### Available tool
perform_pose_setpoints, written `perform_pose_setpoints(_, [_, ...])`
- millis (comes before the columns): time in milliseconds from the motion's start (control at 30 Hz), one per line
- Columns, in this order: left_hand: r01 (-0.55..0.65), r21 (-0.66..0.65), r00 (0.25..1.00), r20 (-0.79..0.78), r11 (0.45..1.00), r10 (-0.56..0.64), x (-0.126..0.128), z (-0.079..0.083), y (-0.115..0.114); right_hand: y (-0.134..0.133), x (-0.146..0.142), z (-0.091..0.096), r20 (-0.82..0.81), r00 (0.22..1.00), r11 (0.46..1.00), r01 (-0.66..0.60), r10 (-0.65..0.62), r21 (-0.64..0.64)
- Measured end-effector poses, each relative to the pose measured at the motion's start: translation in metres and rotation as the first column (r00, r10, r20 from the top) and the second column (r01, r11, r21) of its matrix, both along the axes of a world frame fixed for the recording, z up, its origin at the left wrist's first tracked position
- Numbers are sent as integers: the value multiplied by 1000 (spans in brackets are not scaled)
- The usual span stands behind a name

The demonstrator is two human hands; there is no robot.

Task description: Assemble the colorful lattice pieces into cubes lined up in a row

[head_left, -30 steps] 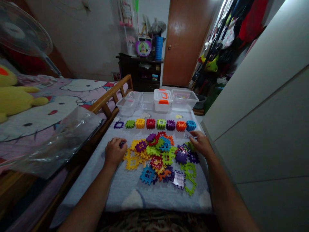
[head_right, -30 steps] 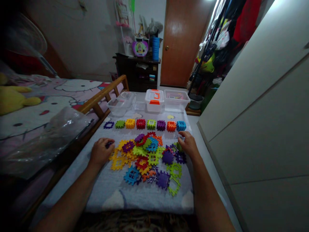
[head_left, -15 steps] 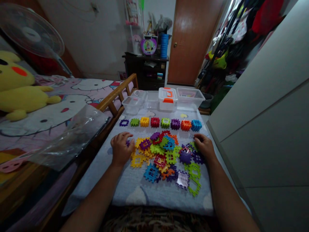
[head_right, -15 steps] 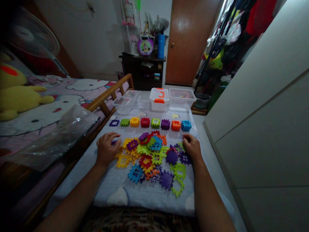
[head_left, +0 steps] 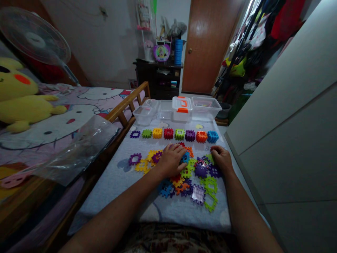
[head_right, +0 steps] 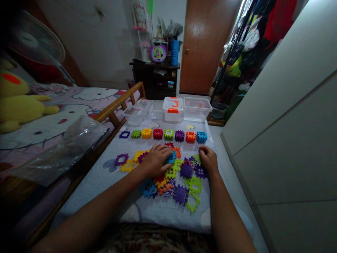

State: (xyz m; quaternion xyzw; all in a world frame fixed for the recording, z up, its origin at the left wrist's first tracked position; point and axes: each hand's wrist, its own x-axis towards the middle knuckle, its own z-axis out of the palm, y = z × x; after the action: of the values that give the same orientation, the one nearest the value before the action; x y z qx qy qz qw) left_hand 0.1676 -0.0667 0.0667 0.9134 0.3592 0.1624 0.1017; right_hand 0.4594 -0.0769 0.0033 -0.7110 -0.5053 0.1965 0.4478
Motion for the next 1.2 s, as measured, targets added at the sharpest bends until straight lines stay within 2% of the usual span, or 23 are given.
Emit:
perform_pose_setpoints(133, [-4, -44, 996, -86, 999, 0, 4, 1, 0, 0, -1, 1, 0, 1000, 1000, 3, -3, -2])
perform_pose_setpoints(300, [7, -37, 997, -71, 999, -9, -2, 0, -7, -1, -2, 3, 2, 1000, 1000, 0, 0, 20])
perform_pose_setpoints(400, [-23, -46, 1000, 17, 999, 24, -7, -1, -10, -1, -3, 4, 7, 1000, 1000, 3, -3, 19])
perform_pose_setpoints(533, [-85, -130, 968, 226, 988, 113, -15, -1, -8, 0, -1, 1, 17, 1000, 1000, -4, 4, 24])
perform_pose_setpoints(667, [-195, -307, 853, 415, 931, 316, -26, 5, -5, 0, 1, -2, 14, 1000, 1000, -6, 5, 31])
perform_pose_setpoints(800, [-181, -504, 741, 495, 845, 454, -42, 7, -2, 1, 2, -3, 28, 1000, 999, -12, 11, 35])
perform_pose_setpoints(1000, [-240, -548, 730, 442, 801, 522, -61, -1, 9, -1, -1, 2, 11, 1000, 1000, 10, -10, 14])
perform_pose_setpoints(1200, [-336, -523, 706, 411, 783, 577, -69, -8, 15, -2, -4, 9, 17, 1000, 1000, 22, -22, 12])
